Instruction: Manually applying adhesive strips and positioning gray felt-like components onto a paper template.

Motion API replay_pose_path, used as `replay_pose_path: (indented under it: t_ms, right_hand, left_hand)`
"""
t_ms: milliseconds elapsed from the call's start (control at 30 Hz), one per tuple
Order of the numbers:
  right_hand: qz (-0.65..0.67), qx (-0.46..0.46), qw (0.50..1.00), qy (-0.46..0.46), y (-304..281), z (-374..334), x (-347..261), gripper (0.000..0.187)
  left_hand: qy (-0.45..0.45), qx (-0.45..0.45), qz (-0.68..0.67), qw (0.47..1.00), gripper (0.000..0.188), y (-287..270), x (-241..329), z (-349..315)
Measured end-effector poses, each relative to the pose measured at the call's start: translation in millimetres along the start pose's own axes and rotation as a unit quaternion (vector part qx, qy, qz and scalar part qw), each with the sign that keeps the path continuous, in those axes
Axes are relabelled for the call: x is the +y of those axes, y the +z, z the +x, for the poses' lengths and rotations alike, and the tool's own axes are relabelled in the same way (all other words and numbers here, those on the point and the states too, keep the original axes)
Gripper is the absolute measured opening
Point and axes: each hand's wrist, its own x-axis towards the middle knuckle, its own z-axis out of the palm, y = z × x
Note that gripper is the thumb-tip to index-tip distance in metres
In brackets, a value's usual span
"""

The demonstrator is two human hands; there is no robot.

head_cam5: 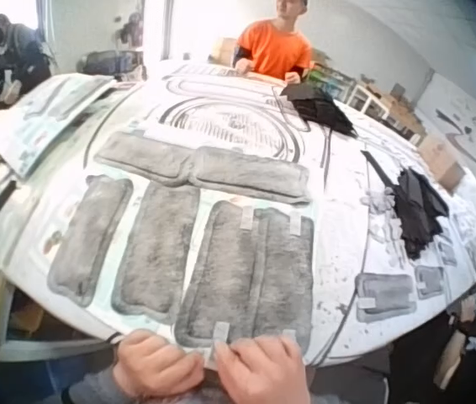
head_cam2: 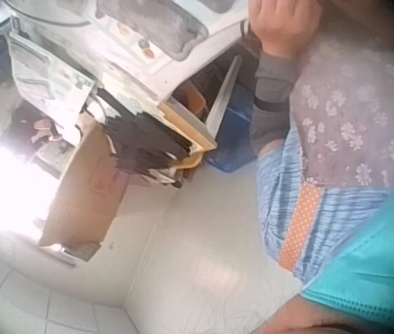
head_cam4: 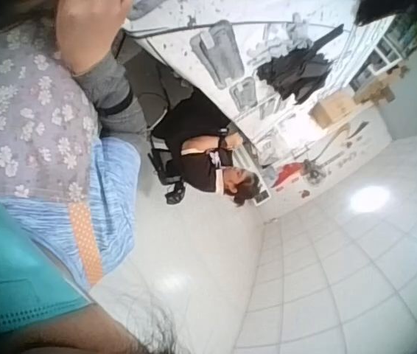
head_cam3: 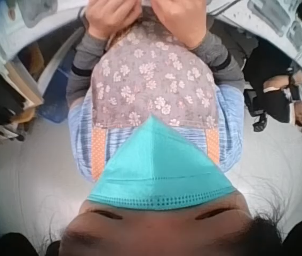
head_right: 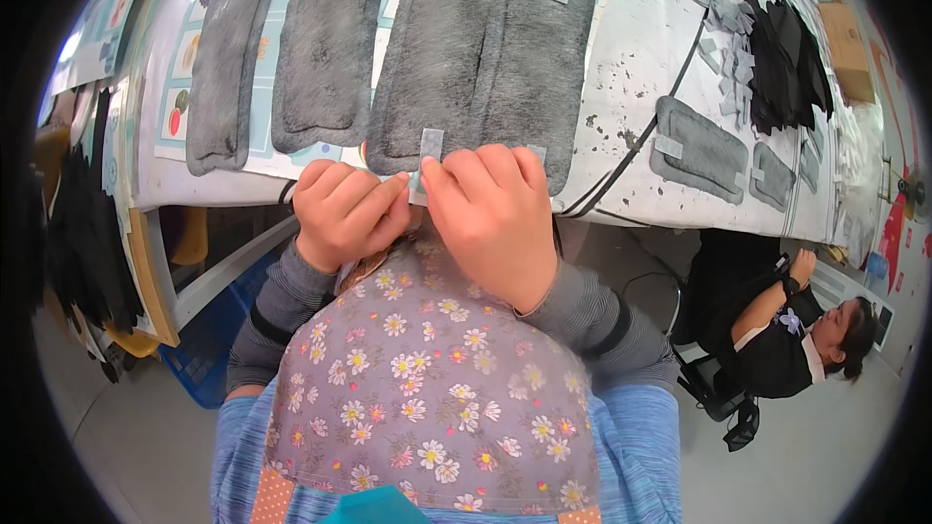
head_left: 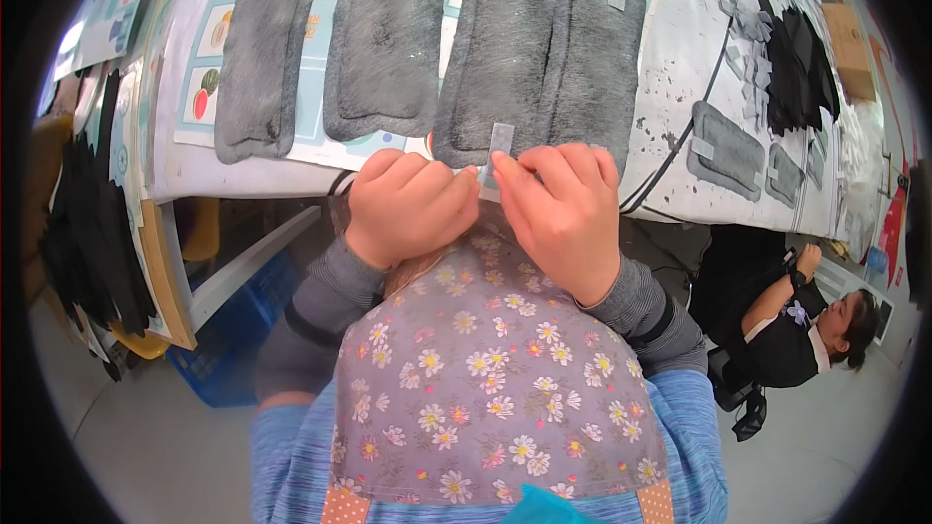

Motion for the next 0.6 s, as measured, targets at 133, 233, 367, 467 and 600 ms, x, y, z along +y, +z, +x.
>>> replay_pose_path:
  t_ms: [133,233,367,467,600]
  right_hand:
    - [-0.019,0.031,0.999,0.012,1,6,7,0.019]
    - [-0.032,0.034,0.999,0.017,4,11,14,0.016]
    - [-0.034,-0.011,0.999,0.005,-2,16,11,0.011]
    - [0.033,-0.019,0.999,0.008,-9,7,2,0.017]
    - [0.068,-0.033,0.997,-0.027,-22,-6,0,0.007]
  left_hand:
    - [0.003,0.010,-0.005,1.000,0.010,0,2,7]
    - [0.000,-0.016,-0.024,1.000,0.012,-2,4,7]
    - [0.027,-0.028,-0.033,0.999,0.013,-6,2,9]
    - [-0.001,-0.034,-0.041,0.999,0.015,-6,4,6]
    - [0.010,-0.021,-0.040,0.999,0.013,-7,8,10]
